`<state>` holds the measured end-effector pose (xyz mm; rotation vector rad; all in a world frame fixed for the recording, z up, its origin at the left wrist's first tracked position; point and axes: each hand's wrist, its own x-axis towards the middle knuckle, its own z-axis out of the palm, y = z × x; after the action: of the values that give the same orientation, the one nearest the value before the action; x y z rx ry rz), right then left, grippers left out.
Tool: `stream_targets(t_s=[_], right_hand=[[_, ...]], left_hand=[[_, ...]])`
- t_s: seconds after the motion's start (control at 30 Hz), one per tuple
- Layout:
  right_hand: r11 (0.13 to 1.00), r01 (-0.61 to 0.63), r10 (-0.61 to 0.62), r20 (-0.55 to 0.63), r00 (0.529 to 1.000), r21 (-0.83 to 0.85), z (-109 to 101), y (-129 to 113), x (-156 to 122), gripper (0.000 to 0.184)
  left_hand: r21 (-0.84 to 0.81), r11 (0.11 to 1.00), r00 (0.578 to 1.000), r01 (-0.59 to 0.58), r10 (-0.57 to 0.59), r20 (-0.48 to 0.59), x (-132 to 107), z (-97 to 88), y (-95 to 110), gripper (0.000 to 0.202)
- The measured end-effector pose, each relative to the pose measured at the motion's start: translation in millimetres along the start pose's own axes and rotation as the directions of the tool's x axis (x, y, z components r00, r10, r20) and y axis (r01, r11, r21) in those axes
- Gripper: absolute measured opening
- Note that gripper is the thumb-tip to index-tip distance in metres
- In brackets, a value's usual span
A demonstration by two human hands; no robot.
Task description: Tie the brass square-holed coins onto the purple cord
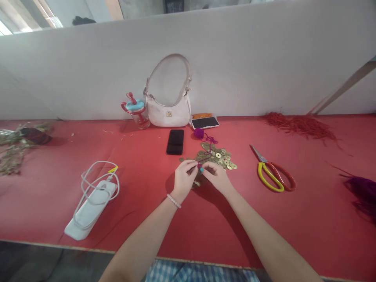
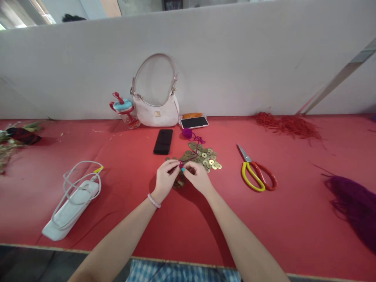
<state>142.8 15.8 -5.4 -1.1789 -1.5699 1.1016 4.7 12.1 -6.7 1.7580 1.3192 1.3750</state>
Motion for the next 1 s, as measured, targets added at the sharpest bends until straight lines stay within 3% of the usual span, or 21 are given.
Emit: stream_targets(t_s=[0.3, 0.43, 0.6, 1.0], right_hand=[[0.999, 0.002, 0.003, -0.139, 0.990, 0.034, -1.5, -3.9, -0.9, 0.010], [0.998, 0.054, -0.048, -0.148, 0.988, 0.038, -1.0, -4.0, -1.2, 0.005], [0.996, 0.057, -0.049, -0.115, 0.992, 0.066, -1.2, -2.6, -1.4, 0.017], [0.979, 0.073, -0.102, -0.149, 0.984, -0.188, -3.0, -8.2, -5.4, 0.017]], left_hand=[[0.061, 0.996, 0.997, -0.071, 0.068, 0.043, -2.2, 0.3, 1.8, 0.016], [0.069, 0.995, 0.997, -0.070, 0.067, 0.045, -2.9, 0.5, 2.1, 0.016], [0.078, 0.994, 0.996, -0.073, 0.069, 0.052, -3.0, 0.1, 2.3, 0.017], [0.110, 0.991, 0.996, -0.077, 0.071, 0.059, -2.3, -0.8, 3.7, 0.017]])
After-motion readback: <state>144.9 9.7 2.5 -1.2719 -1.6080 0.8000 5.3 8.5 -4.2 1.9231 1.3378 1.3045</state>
